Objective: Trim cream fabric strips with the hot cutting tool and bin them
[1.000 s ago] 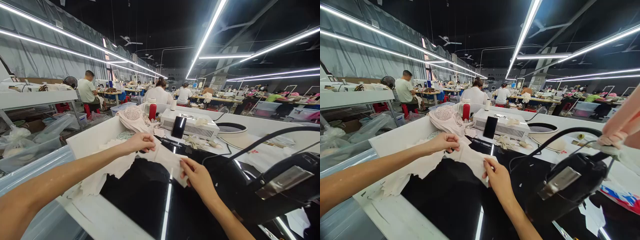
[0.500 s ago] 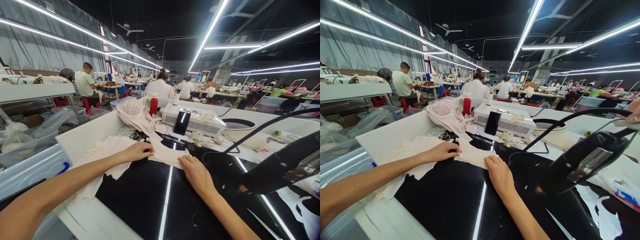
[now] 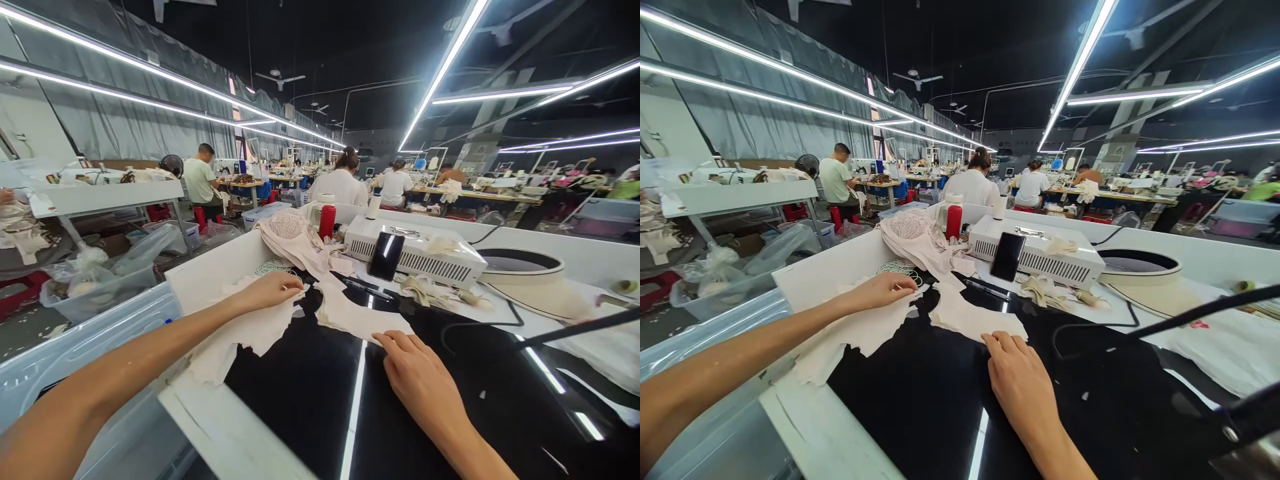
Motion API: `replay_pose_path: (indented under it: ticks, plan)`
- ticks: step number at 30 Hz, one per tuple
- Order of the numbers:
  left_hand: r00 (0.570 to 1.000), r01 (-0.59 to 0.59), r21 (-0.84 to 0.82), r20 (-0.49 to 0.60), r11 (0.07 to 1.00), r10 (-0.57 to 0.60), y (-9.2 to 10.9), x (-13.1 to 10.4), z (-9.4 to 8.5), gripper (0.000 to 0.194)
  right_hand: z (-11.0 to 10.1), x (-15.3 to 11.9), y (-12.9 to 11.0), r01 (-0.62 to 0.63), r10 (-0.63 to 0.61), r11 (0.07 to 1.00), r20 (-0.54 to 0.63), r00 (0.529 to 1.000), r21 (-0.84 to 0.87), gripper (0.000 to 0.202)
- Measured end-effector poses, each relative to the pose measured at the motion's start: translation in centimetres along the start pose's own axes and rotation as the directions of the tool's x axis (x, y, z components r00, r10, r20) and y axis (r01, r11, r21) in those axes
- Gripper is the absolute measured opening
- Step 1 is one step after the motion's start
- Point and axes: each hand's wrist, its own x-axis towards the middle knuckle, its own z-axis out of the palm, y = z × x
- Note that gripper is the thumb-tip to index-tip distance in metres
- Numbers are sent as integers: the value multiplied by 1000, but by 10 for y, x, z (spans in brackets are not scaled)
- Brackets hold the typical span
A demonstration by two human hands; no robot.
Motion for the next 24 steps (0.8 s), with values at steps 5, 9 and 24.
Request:
replay_pose_path:
  ticks: [5, 9, 24]
  plan:
    - [947, 318, 189, -103, 929, -303, -31, -25, -33, 30, 0, -4, -23, 49, -42, 995, -81, 996, 85, 39]
    - [905, 422, 228, -54, 877, -422, -43, -34, -21, 33, -2, -4, -40, 91, -71, 981, -116, 991, 172, 37]
    - [921, 356, -232, -76, 905, -382, -51, -37, -12, 30, -20, -13, -55, 120, -93, 877, -81, 992, 465, 39]
